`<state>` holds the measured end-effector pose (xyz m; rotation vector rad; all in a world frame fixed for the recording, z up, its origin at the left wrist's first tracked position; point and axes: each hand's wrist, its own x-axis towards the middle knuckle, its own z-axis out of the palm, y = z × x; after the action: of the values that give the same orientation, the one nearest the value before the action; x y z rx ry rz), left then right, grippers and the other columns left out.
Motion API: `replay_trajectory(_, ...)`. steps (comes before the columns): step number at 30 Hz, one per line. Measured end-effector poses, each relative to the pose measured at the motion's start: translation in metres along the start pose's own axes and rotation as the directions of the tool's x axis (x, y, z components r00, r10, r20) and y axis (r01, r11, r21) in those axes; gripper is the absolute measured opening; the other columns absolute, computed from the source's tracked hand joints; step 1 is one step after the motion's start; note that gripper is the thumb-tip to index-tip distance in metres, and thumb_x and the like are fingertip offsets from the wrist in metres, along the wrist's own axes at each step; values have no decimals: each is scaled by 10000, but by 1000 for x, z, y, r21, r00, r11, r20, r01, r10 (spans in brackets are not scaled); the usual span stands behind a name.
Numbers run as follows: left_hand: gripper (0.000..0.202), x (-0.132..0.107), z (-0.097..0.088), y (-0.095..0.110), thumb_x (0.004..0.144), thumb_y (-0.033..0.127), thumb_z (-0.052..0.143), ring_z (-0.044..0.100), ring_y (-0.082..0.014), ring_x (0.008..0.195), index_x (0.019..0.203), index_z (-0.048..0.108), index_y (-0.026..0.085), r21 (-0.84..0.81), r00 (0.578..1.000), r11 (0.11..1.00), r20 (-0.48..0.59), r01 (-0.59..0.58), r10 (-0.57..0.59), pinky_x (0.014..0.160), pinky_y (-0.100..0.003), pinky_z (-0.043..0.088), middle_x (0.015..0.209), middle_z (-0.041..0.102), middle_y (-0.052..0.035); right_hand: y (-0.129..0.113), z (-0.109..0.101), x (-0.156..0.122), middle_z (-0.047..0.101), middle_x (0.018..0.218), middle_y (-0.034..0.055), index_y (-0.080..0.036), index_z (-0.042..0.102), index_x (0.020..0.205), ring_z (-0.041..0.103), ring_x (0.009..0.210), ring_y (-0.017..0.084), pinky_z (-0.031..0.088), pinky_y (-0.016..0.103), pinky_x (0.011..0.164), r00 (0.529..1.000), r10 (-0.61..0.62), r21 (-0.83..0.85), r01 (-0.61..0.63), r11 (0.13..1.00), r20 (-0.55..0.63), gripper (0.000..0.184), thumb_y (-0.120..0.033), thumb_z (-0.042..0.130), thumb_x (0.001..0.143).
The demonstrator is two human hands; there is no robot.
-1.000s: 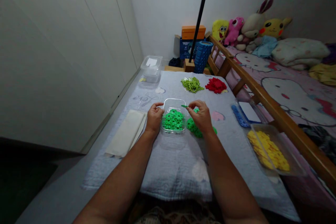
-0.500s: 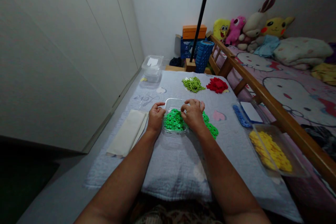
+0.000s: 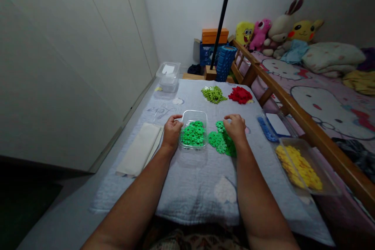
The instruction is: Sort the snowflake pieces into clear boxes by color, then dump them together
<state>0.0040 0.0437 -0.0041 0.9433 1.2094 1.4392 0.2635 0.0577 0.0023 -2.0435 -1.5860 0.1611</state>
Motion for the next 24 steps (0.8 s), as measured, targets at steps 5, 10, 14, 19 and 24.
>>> replay_trajectory(5,388,2,-1,-4,663,299,679,302,-87,474,1031,644,182,-13,1000,1000,6,0,0,492,-213,234,541,364,116,8,13,-5,663,1241,143,-234,780,1099,555,1153,348,420,493,1000,998,26,-144,-17,989,59,307,-359,688,834)
replay_trajectory(10,388,1,-1,-3,669,295,679,306,-89,480,1037,640,180,-11,1000,1000,7,1,-1,493,-215,240,542,366,115,4,17,-7,663,1236,116,-254,774,1078,538,1177,337,401,491,1026,998,7,-121,1,993,60,268,-320,684,834)
replay_trajectory(14,384,0,-1,-1,671,292,669,303,-88,485,1036,633,175,-10,1000,1000,8,-1,1,497,-214,241,545,371,115,1,12,-5,671,1167,101,-235,760,985,559,1147,313,422,462,1018,998,43,-15,-42,999,50,208,-281,665,805)
replay_trajectory(19,385,1,-1,-2,665,285,659,288,-87,486,1033,630,176,-1,1000,1000,8,-4,4,497,-216,233,546,372,115,-5,3,1,677,882,46,-211,673,767,615,922,234,474,368,916,999,-3,348,-12,937,41,98,-302,640,753)
replay_trajectory(24,379,1,-1,-2,669,283,656,284,-88,495,1030,631,171,5,1000,1000,5,-15,15,501,-217,234,545,362,114,-34,-5,-12,703,797,18,-216,669,792,622,811,207,481,338,840,989,-144,606,135,784,-34,162,-375,640,805)
